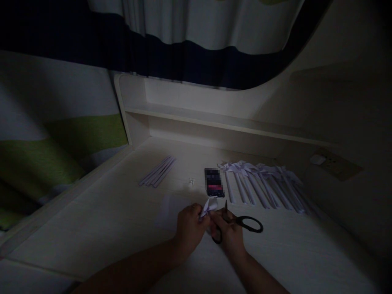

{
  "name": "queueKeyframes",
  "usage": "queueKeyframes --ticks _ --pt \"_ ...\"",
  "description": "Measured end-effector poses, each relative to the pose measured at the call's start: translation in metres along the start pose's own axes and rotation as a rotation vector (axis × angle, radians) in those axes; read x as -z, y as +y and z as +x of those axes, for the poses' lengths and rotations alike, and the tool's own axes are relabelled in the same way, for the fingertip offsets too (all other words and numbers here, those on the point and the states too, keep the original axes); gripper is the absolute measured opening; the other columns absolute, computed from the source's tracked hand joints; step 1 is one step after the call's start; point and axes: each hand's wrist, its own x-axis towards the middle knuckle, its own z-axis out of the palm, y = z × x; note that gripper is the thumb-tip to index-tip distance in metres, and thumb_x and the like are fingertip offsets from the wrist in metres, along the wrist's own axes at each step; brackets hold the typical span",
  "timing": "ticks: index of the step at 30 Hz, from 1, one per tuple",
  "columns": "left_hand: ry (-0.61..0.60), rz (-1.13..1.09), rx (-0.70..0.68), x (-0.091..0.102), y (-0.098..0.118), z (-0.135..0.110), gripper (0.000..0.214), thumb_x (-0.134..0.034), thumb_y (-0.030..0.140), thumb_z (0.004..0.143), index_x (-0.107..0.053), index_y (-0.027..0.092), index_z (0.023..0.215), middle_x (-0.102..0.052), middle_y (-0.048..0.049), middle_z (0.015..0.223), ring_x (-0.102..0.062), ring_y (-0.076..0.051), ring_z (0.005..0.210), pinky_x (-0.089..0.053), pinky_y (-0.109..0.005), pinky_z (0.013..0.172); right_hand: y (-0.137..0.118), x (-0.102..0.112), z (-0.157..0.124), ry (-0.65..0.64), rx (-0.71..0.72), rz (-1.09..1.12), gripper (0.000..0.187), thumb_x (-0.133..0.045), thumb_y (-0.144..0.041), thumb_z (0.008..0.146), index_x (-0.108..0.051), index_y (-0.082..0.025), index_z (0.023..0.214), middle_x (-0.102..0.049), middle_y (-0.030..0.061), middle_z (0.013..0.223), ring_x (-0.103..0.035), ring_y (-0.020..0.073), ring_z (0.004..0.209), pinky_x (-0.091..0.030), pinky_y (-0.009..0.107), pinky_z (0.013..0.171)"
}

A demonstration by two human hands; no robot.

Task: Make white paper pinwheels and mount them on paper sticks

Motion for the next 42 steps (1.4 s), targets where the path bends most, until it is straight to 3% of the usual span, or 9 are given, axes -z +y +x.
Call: queueKeyframes --ticks 5,9,12,17,23,27,33,38,42 --pt "0.081 0.09 -0.209 -0.003 -0.002 -0.001 0.01 -0.047 0.017 0.069 -0.053 0.015 0.063 -0.057 -0.0032 0.063 -0.051 -0.014 0.063 -0.037 -0.024 0.061 0.002 -0.009 -0.003 0.081 -0.108 0.315 0.028 -0.057 -0.029 0.073 -0.046 -0.018 0.049 -0.047 -0.0052 0.036 -0.046 0.0091 0.039 -0.041 0.021 0.048" --pt "0.093 0.11 -0.228 -0.003 -0.003 0.0 0.009 -0.047 0.017 0.069 -0.053 0.015 0.062 -0.056 -0.0027 0.061 -0.05 -0.013 0.061 -0.036 -0.023 0.06 0.009 -0.002 0.0 0.023 -0.031 0.128 0.026 -0.054 -0.031 0.076 -0.049 -0.017 0.055 -0.044 -0.0065 0.037 -0.044 0.0086 0.037 -0.038 0.02 0.043" --pt "0.029 0.101 -0.134 -0.003 -0.004 0.002 0.012 -0.048 0.019 0.069 -0.052 0.015 0.059 -0.053 -0.0007 0.058 -0.048 -0.012 0.056 -0.034 -0.022 0.055 0.011 0.013 0.009 -0.146 0.217 -0.254 0.026 -0.05 -0.029 0.079 -0.054 -0.016 0.057 -0.048 -0.0041 0.043 -0.046 0.0089 0.039 -0.038 0.021 0.043" --pt "-0.117 0.025 0.014 -0.003 -0.007 0.006 0.016 -0.051 0.023 0.064 -0.048 0.016 0.051 -0.043 0.0042 0.048 -0.041 -0.009 0.047 -0.025 -0.02 0.045 0.003 0.037 0.025 -0.519 0.939 -0.689 0.016 -0.043 -0.019 0.083 -0.058 -0.015 0.08 -0.062 0.0067 0.072 -0.056 0.0131 0.059 -0.043 0.023 0.053" --pt "-0.211 -0.076 0.092 -0.002 -0.01 0.007 0.012 -0.051 0.022 0.061 -0.051 0.015 0.051 -0.043 0.0048 0.046 -0.039 -0.009 0.046 -0.022 -0.02 0.043 -0.003 0.043 0.029 -0.597 1.052 -0.786 0.012 -0.043 -0.015 0.083 -0.055 -0.014 0.084 -0.063 0.0072 0.073 -0.055 0.014 0.058 -0.041 0.024 0.051" --pt "-0.161 -0.126 0.128 0.002 -0.005 0.005 0.014 -0.05 0.023 0.062 -0.05 0.015 0.051 -0.045 0.0044 0.048 -0.042 -0.009 0.046 -0.024 -0.02 0.043 0.003 0.032 0.018 -0.45 0.831 -0.539 0.013 -0.044 -0.017 0.081 -0.055 -0.016 0.076 -0.06 0.0036 0.065 -0.055 0.0117 0.054 -0.042 0.021 0.05" --pt "-0.044 -0.085 0.064 0.004 0.002 0.0 0.014 -0.048 0.023 0.067 -0.051 0.016 0.056 -0.052 0.0021 0.054 -0.047 -0.01 0.051 -0.031 -0.02 0.048 0.0 0.005 -0.003 -0.071 0.104 -0.226 0.027 -0.052 -0.031 0.076 -0.048 -0.018 0.053 -0.048 -0.0039 0.042 -0.047 0.0099 0.041 -0.039 0.021 0.045" --pt "0.001 -0.004 -0.068 0.001 0.001 -0.003 0.011 -0.047 0.021 0.068 -0.053 0.016 0.06 -0.056 -0.0009 0.059 -0.051 -0.012 0.058 -0.036 -0.021 0.055 0.001 -0.008 -0.006 0.064 -0.123 0.242 0.029 -0.056 -0.031 0.073 -0.046 -0.018 0.049 -0.046 -0.0049 0.036 -0.046 0.0098 0.04 -0.04 0.022 0.048" --pt "0.049 0.061 -0.164 0.001 0.0 -0.003 0.01 -0.047 0.017 0.068 -0.052 0.015 0.059 -0.055 -0.0017 0.058 -0.05 -0.013 0.057 -0.036 -0.022 0.056 0.003 -0.01 -0.007 0.045 -0.152 0.341 0.031 -0.054 -0.03 0.075 -0.043 -0.018 0.048 -0.043 -0.0056 0.035 -0.043 0.0087 0.037 -0.038 0.022 0.046"
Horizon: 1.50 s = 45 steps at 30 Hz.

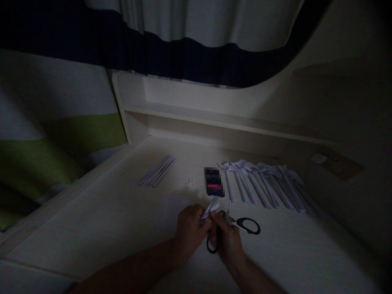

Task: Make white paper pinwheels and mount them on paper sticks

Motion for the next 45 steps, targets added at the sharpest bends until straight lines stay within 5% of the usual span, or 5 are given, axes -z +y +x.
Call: queueKeyframes --ticks 13,17,23,31,45 --pt "-0.16 -0.104 0.192 0.003 0.003 0.003 0.018 -0.049 0.024 0.067 -0.048 0.016 0.051 -0.045 0.0042 0.049 -0.041 -0.008 0.046 -0.026 -0.019 0.044 -0.03 0.047 0.03 -0.671 1.172 -1.178 0.013 -0.045 -0.017 0.082 -0.057 -0.014 0.079 -0.062 0.0077 0.07 -0.053 0.0143 0.056 -0.041 0.026 0.051" --pt "-0.174 -0.095 0.19 0.006 0.006 0.003 0.017 -0.049 0.024 0.066 -0.049 0.016 0.051 -0.045 0.0041 0.048 -0.041 -0.008 0.046 -0.026 -0.019 0.044 -0.028 0.044 0.026 -0.659 1.096 -1.037 0.013 -0.046 -0.017 0.081 -0.057 -0.016 0.077 -0.062 0.0062 0.068 -0.054 0.014 0.056 -0.041 0.025 0.05" --pt "-0.099 -0.108 0.15 0.004 0.002 0.001 0.016 -0.048 0.026 0.07 -0.053 0.016 0.059 -0.054 0.001 0.056 -0.048 -0.01 0.053 -0.032 -0.019 0.048 -0.018 0.019 0.007 -0.177 0.305 -0.552 0.025 -0.054 -0.028 0.076 -0.053 -0.019 0.052 -0.053 -0.002 0.045 -0.05 0.0115 0.044 -0.042 0.023 0.048" --pt "0.005 -0.039 0.028 -0.001 0.001 -0.001 0.012 -0.047 0.017 0.069 -0.052 0.016 0.058 -0.055 -0.0004 0.056 -0.051 -0.012 0.056 -0.037 -0.021 0.055 -0.004 -0.002 -0.001 0.01 -0.006 -0.048 0.032 -0.054 -0.033 0.075 -0.045 -0.018 0.048 -0.049 -0.0042 0.037 -0.047 0.0103 0.04 -0.042 0.023 0.05" --pt "-0.121 -0.17 0.104 0.005 -0.001 0.004 0.022 -0.041 0.028 0.078 -0.058 0.016 0.072 -0.063 -0.0026 0.067 -0.057 -0.013 0.061 -0.04 -0.021 0.056 -0.013 0.018 0.007 -0.111 0.601 -0.776 0.018 -0.047 -0.028 0.08 -0.058 -0.018 0.071 -0.056 -0.0005 0.054 -0.051 0.0109 0.046 -0.04 0.022 0.048"
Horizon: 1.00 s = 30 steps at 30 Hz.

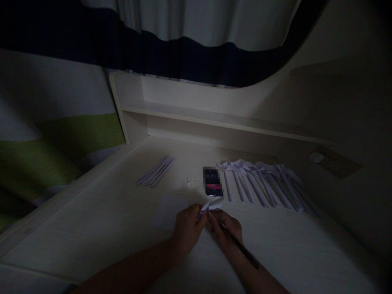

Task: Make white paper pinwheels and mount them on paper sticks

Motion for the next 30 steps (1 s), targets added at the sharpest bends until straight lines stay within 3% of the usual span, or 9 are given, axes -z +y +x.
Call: queueKeyframes --ticks 5,9,13,15,21,30 --pt "0.008 -0.097 0.007 -0.002 -0.005 0.003 0.022 -0.044 0.029 0.077 -0.058 0.015 0.07 -0.062 -0.002 0.064 -0.056 -0.013 0.059 -0.041 -0.02 0.055 0.022 0.008 0.004 -0.106 0.424 -0.234 0.02 -0.042 -0.024 0.082 -0.061 -0.019 0.087 -0.064 0.0056 0.068 -0.058 0.0151 0.059 -0.045 0.025 0.054" --pt "-0.019 -0.179 0.038 -0.005 -0.011 0.007 0.023 -0.046 0.032 0.075 -0.06 0.014 0.07 -0.062 -0.002 0.063 -0.055 -0.012 0.056 -0.04 -0.02 0.052 0.024 0.018 0.011 -0.11 0.571 -0.337 0.021 -0.043 -0.019 0.083 -0.06 -0.018 0.094 -0.067 0.0088 0.08 -0.06 0.0162 0.065 -0.046 0.026 0.058" --pt "-0.057 -0.201 0.048 -0.007 -0.013 0.008 0.022 -0.045 0.03 0.075 -0.059 0.013 0.07 -0.061 -0.0019 0.062 -0.054 -0.012 0.055 -0.039 -0.02 0.051 0.018 0.024 0.018 -0.168 0.677 -0.425 0.019 -0.045 -0.017 0.082 -0.061 -0.016 0.092 -0.067 0.0088 0.075 -0.059 0.0153 0.059 -0.045 0.025 0.053" --pt "-0.046 -0.182 0.035 -0.007 -0.013 0.007 0.021 -0.045 0.029 0.075 -0.059 0.014 0.071 -0.062 -0.0018 0.063 -0.053 -0.012 0.056 -0.039 -0.02 0.052 0.018 0.022 0.017 -0.165 0.647 -0.422 0.019 -0.044 -0.017 0.082 -0.061 -0.017 0.089 -0.067 0.0078 0.074 -0.058 0.0144 0.057 -0.045 0.024 0.052" --pt "-0.023 -0.151 0.053 -0.007 -0.01 0.005 0.022 -0.044 0.029 0.076 -0.058 0.014 0.07 -0.058 -0.0007 0.058 -0.051 -0.011 0.052 -0.037 -0.02 0.049 0.02 0.003 0.002 -0.057 0.308 -0.277 0.016 -0.045 -0.021 0.08 -0.06 -0.019 0.077 -0.062 0.0032 0.063 -0.054 0.0126 0.053 -0.042 0.023 0.051" --pt "-0.024 -0.111 0.033 -0.008 -0.008 0.004 0.021 -0.043 0.029 0.077 -0.058 0.015 0.073 -0.062 -0.0026 0.064 -0.055 -0.013 0.058 -0.039 -0.021 0.053 0.006 0.002 0.003 -0.005 0.172 -0.265 0.02 -0.046 -0.024 0.08 -0.053 -0.019 0.062 -0.053 -0.0001 0.053 -0.049 0.0107 0.046 -0.037 0.022 0.047"
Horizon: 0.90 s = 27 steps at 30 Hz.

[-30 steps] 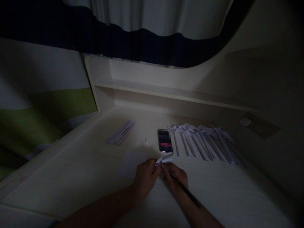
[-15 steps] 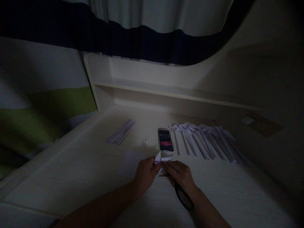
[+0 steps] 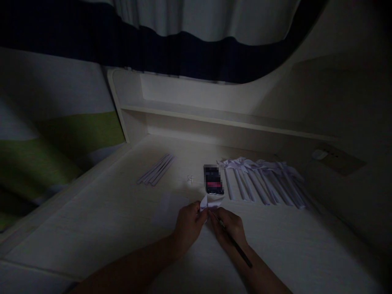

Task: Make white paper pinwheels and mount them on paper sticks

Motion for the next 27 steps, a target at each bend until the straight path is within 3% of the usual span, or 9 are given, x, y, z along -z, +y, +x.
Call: queueKeyframes --ticks 2,7,9,11,15,17,21,24,27 --pt "0.002 0.025 -0.008 0.0 0.0 -0.001 0.021 -0.042 0.029 0.077 -0.058 0.015 0.074 -0.062 -0.003 0.066 -0.056 -0.013 0.059 -0.04 -0.021 0.054 -0.003 0.001 0.0 -0.024 -0.068 0.053 0.021 -0.046 -0.026 0.08 -0.053 -0.019 0.061 -0.053 -0.0007 0.052 -0.048 0.0106 0.045 -0.037 0.022 0.047" --pt "-0.012 0.098 -0.022 0.001 0.002 -0.003 0.021 -0.041 0.029 0.077 -0.057 0.016 0.071 -0.062 -0.0028 0.065 -0.056 -0.013 0.058 -0.039 -0.021 0.053 -0.009 0.001 0.0 -0.106 -0.415 0.296 0.024 -0.047 -0.034 0.079 -0.05 -0.019 0.06 -0.05 -0.0036 0.046 -0.047 0.0106 0.042 -0.036 0.02 0.041" --pt "-0.017 0.109 -0.023 0.001 0.003 -0.003 0.021 -0.041 0.028 0.077 -0.057 0.016 0.071 -0.062 -0.003 0.065 -0.056 -0.013 0.058 -0.039 -0.021 0.052 -0.007 -0.001 0.0 -0.099 -0.45 0.31 0.026 -0.048 -0.035 0.079 -0.049 -0.019 0.058 -0.049 -0.004 0.044 -0.048 0.0107 0.042 -0.037 0.02 0.042" --pt "-0.022 0.119 -0.011 0.001 0.003 -0.003 0.021 -0.041 0.027 0.077 -0.057 0.015 0.071 -0.062 -0.0034 0.065 -0.056 -0.014 0.059 -0.039 -0.021 0.052 -0.001 -0.002 -0.001 -0.109 -0.334 0.274 0.025 -0.046 -0.031 0.08 -0.05 -0.018 0.059 -0.05 -0.0028 0.047 -0.049 0.0105 0.043 -0.038 0.02 0.044" --pt "-0.052 0.189 -0.015 0.002 0.002 -0.003 0.02 -0.04 0.025 0.077 -0.057 0.015 0.071 -0.061 -0.0028 0.063 -0.055 -0.014 0.058 -0.038 -0.022 0.054 0.014 0.0 0.0 -0.161 0.194 0.11 0.015 -0.043 -0.018 0.082 -0.056 -0.017 0.074 -0.06 0.0029 0.064 -0.055 0.0116 0.055 -0.042 0.021 0.052" --pt "-0.071 0.245 -0.037 0.003 0.001 -0.002 0.019 -0.041 0.024 0.076 -0.056 0.016 0.07 -0.06 -0.0027 0.063 -0.055 -0.014 0.058 -0.039 -0.022 0.055 0.017 0.004 0.002 -0.172 0.357 0.005 0.015 -0.042 -0.016 0.082 -0.056 -0.016 0.078 -0.061 0.0044 0.068 -0.055 0.0121 0.057 -0.042 0.021 0.052" --pt "-0.109 0.247 -0.067 0.004 0.0 0.0 0.017 -0.041 0.022 0.075 -0.055 0.016 0.07 -0.06 -0.0029 0.065 -0.056 -0.015 0.06 -0.039 -0.022 0.056 0.013 0.013 0.006 -0.219 0.445 -0.211 0.021 -0.037 -0.017 0.085 -0.057 -0.015 0.079 -0.061 0.007 0.07 -0.052 0.0136 0.053 -0.041 0.024 0.049" --pt "-0.115 0.181 -0.052 0.005 0.0 0.001 0.017 -0.041 0.022 0.075 -0.056 0.015 0.069 -0.06 -0.0023 0.064 -0.056 -0.014 0.06 -0.039 -0.022 0.055 0.011 0.015 0.006 -0.239 0.488 -0.242 0.021 -0.037 -0.014 0.084 -0.058 -0.015 0.079 -0.062 0.008 0.073 -0.052 0.0143 0.053 -0.041 0.026 0.05" --pt "-0.093 0.132 -0.042 0.005 0.001 0.0 0.017 -0.042 0.022 0.075 -0.057 0.015 0.073 -0.062 -0.003 0.067 -0.057 -0.015 0.062 -0.04 -0.022 0.056 0.008 0.012 0.003 -0.196 0.304 -0.016 0.018 -0.04 -0.015 0.083 -0.057 -0.016 0.076 -0.061 0.005 0.067 -0.054 0.013 0.053 -0.042 0.023 0.05"
